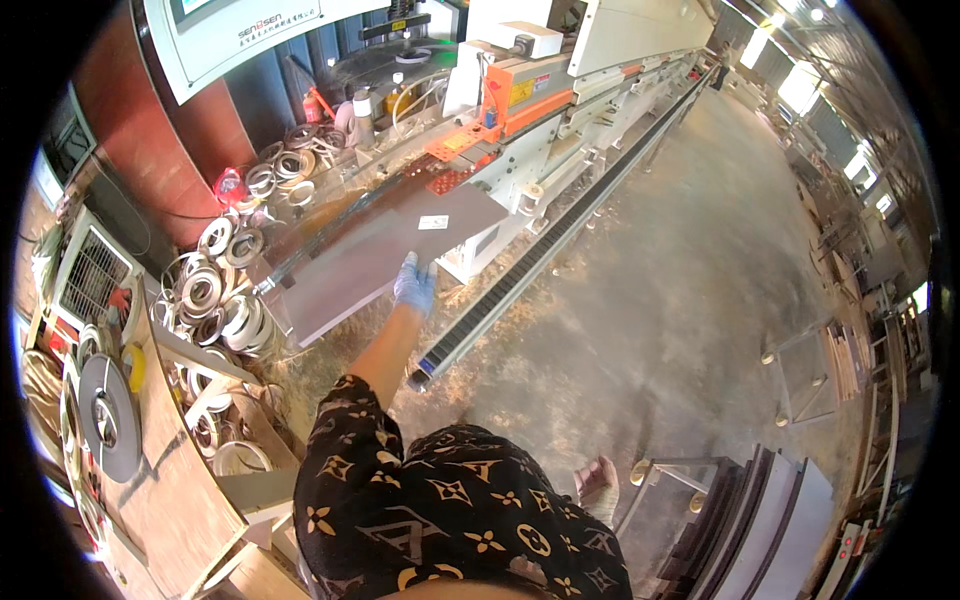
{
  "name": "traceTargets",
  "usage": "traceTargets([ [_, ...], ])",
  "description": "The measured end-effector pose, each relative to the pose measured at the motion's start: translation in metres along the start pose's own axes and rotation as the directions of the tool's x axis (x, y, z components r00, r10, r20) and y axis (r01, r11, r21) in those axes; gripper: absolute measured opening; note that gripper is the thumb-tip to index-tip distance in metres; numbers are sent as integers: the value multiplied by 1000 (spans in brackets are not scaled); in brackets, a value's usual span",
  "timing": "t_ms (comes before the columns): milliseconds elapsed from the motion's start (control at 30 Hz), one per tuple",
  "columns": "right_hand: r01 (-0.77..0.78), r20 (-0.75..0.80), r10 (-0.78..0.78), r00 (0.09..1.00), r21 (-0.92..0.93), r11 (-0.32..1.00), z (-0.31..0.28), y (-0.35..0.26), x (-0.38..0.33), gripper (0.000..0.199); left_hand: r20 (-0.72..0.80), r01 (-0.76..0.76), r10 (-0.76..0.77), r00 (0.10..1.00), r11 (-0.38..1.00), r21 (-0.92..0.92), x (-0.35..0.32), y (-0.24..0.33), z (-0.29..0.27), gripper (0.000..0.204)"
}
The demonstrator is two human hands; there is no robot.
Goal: The person repeatedly picks up large flat metal sheets from a stack, places them onto a conveyor belt, and then stacks them again. The person also briefly uses a tool on a circular metal component.
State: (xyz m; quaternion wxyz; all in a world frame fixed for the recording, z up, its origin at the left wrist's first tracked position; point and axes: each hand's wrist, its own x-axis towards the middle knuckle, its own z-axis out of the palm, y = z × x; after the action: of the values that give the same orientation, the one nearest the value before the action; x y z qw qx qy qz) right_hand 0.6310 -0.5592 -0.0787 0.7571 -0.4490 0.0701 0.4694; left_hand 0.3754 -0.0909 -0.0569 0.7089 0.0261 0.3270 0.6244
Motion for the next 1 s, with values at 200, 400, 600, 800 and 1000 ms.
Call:
traceTargets([
  [200,-35,-121,37,992,17,999,13,21,15,16,-117,93,-92,989,996,3,95,21,31,38],
  [400,-24,-191,25,981,11,1000,40,35,20,14,307,-345,188,933,226,911,50,65,20,56],
  [600,-107,-111,100,989,-54,993,69,52,39,15,544,-13,444,712,-766,642,-32,149,-44,60],
  [800,-149,44,158,987,-162,975,114,54,58,15,434,105,510,742,-729,676,-7,158,-63,70],
  [1000,-132,-44,129,991,-66,989,97,64,77,21,396,87,531,749,-671,736,4,136,-36,69],
])
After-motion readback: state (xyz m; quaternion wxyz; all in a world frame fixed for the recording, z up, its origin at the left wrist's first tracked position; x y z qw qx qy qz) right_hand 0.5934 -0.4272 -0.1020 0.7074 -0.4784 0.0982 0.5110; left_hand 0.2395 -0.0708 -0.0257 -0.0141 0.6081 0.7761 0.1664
